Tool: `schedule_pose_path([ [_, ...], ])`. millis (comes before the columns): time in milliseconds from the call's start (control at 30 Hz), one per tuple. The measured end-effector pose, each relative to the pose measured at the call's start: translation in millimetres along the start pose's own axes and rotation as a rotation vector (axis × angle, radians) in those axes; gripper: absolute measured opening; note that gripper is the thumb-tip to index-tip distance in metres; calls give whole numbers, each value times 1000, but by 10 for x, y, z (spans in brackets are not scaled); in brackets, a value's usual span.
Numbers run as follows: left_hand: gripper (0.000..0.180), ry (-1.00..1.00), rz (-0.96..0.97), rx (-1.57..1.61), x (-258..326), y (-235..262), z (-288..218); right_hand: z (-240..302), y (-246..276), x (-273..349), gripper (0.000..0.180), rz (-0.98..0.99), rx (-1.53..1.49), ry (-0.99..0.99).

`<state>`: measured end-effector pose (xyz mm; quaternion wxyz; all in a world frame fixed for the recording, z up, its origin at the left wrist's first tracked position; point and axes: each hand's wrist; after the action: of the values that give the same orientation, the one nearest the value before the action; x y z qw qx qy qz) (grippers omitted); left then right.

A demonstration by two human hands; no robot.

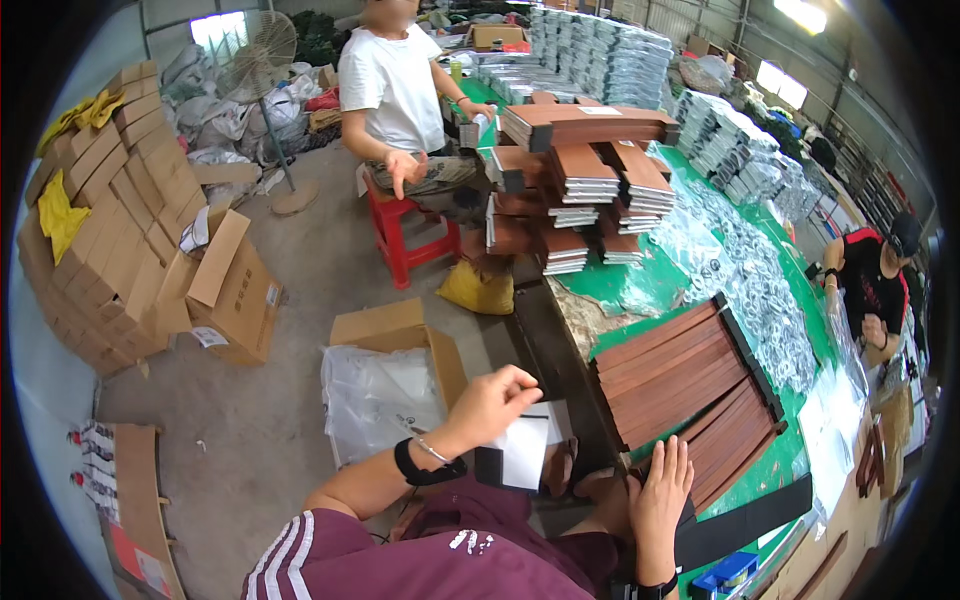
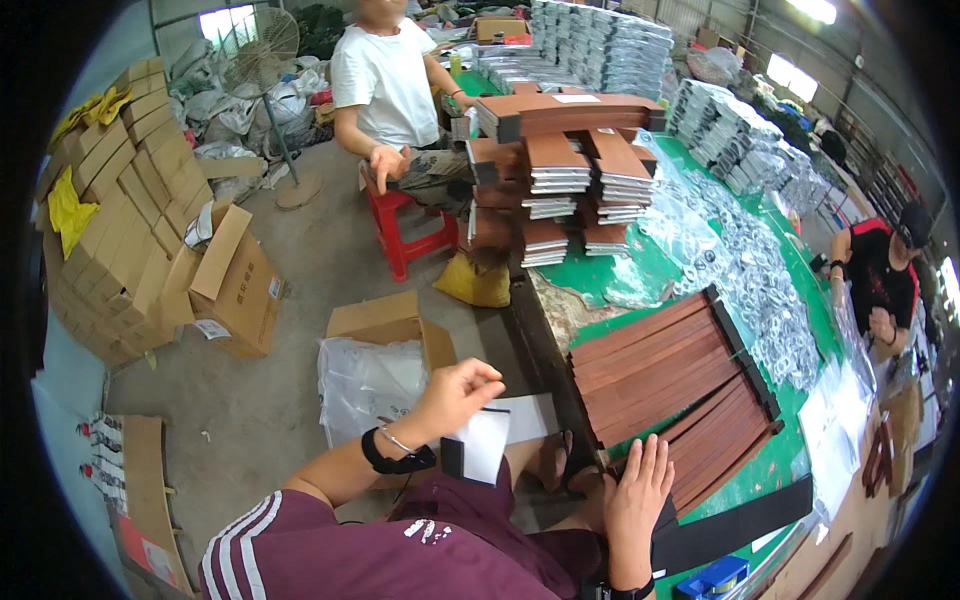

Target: Assembling wooden slats into panels using adhesive strips in a manufacturing setting.

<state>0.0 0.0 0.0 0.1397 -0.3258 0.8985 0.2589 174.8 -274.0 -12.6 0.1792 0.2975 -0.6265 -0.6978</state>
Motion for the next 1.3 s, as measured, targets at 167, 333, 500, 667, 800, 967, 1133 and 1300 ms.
schedule_pose_path([
  [167,19,-23,-317,-14,-283,530,309,212,144,-105,85,-12,-140,42],
  [333,16,-108,-367,81,-453,535,329,812,362,-190,79,295,-657,284],
  [500,19,-183,-177,122,-318,1,273,1400,385,-306,73,714,-1037,77],
  [667,18,-118,-197,197,-101,92,407,1478,138,-364,53,820,-957,76],
  [800,17,-47,-194,230,-126,174,556,1537,153,-363,51,938,-1186,-78],
  [967,12,45,-130,267,-345,156,682,1320,160,-629,55,827,-1161,3],
  [1133,9,36,78,335,-173,-37,840,693,643,-342,32,301,-1135,-188],
  [1300,9,-51,430,220,-92,-429,726,-212,1120,559,18,-228,-940,-596],
])
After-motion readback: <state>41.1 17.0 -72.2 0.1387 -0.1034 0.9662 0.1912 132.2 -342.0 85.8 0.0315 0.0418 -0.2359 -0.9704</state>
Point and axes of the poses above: each hand's wrist, its own x-axis away from the middle knuckle, its own y-axis out of the back of the hand, z = x × y, and after that the axes turned 14 degrees about -y, right-handed
